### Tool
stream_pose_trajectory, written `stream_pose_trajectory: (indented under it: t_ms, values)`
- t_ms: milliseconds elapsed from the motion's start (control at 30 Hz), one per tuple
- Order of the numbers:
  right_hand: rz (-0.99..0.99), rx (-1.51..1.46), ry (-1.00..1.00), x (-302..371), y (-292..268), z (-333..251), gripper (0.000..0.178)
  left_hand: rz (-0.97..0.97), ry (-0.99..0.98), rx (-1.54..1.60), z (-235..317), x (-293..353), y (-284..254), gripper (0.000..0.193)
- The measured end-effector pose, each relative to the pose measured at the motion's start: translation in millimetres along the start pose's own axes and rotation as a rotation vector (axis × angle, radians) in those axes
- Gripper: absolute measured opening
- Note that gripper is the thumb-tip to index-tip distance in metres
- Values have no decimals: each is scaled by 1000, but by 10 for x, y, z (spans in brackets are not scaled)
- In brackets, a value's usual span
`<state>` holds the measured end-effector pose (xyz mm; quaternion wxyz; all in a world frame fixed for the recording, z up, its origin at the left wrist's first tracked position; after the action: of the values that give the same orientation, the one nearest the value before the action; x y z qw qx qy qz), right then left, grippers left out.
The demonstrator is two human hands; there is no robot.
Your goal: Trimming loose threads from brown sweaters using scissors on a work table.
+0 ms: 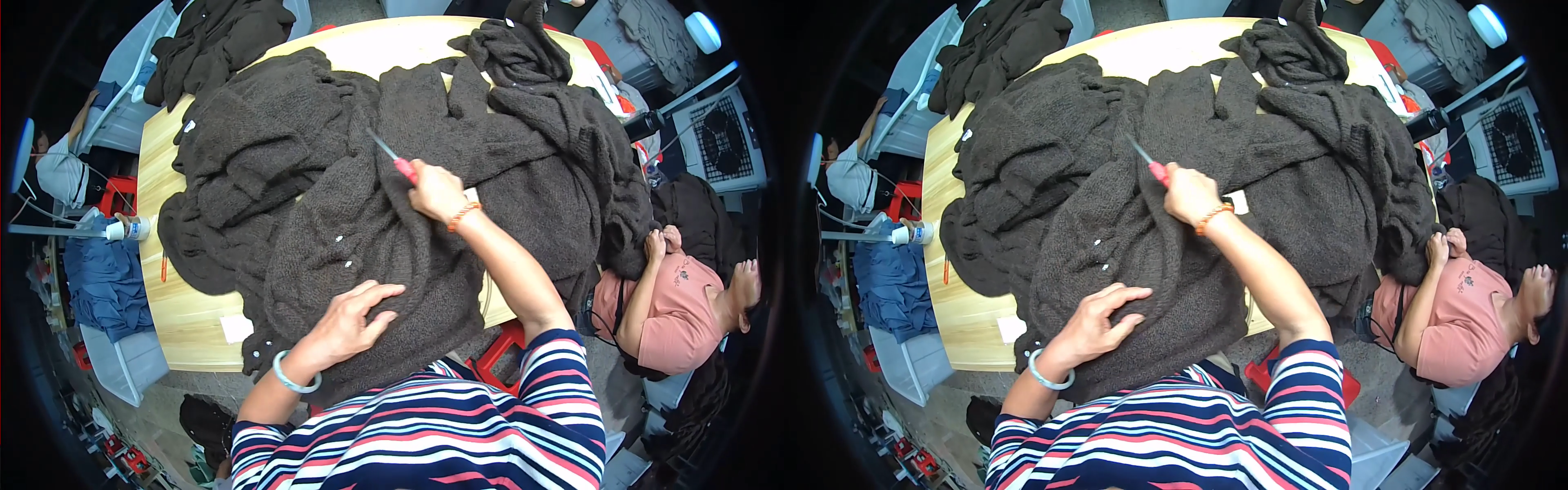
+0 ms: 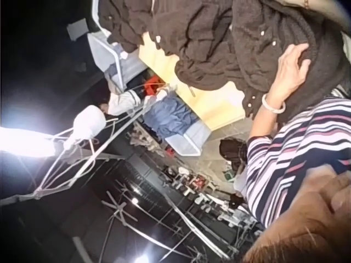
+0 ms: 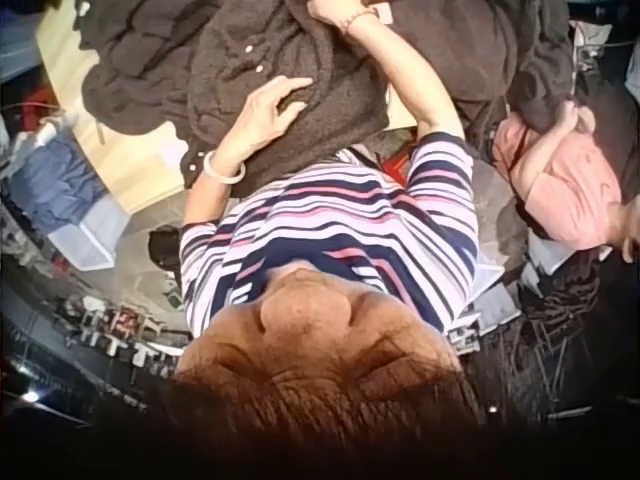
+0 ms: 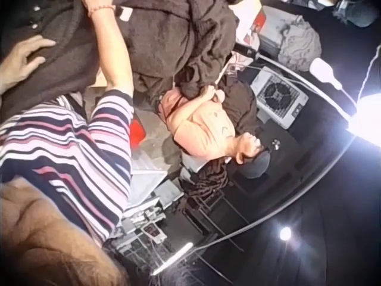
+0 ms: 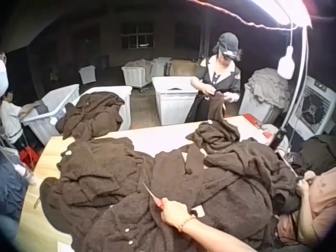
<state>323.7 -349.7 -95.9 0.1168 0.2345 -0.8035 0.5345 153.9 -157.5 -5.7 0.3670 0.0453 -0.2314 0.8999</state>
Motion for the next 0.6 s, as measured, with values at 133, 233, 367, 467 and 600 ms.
stream_pose_trajectory:
  t_ms: [133, 233, 367, 467, 600]
  values:
    - [160, -230, -237, 626, -498, 504, 38, 62, 109, 99, 139, 349, -380, 44]
    - [59, -418, -232, 1460, -817, 423, 35, 38, 12, 105, 213, 774, -579, 52]
    - [-186, -400, -142, 2302, -398, 365, 32, -280, -329, 33, 101, 1084, -493, 62]
    - [-264, -341, 9, 2440, -104, 380, 31, -207, -70, -270, -108, 905, -373, 52]
    - [-8, -366, 1, 2324, -171, 434, 32, 134, -207, 524, -392, 205, -320, 50]
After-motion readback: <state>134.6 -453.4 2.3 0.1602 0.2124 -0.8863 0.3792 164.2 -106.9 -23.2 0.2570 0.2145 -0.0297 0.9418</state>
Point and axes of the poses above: each hand's wrist, its own x-axis away from the middle knuckle, its own y-axis out of the palm, z = x × y, the point moved 2 cm from there along -x, towards the middle knuckle, and after that the axes turned 11 degrees about -z, right-handed, at the moved point
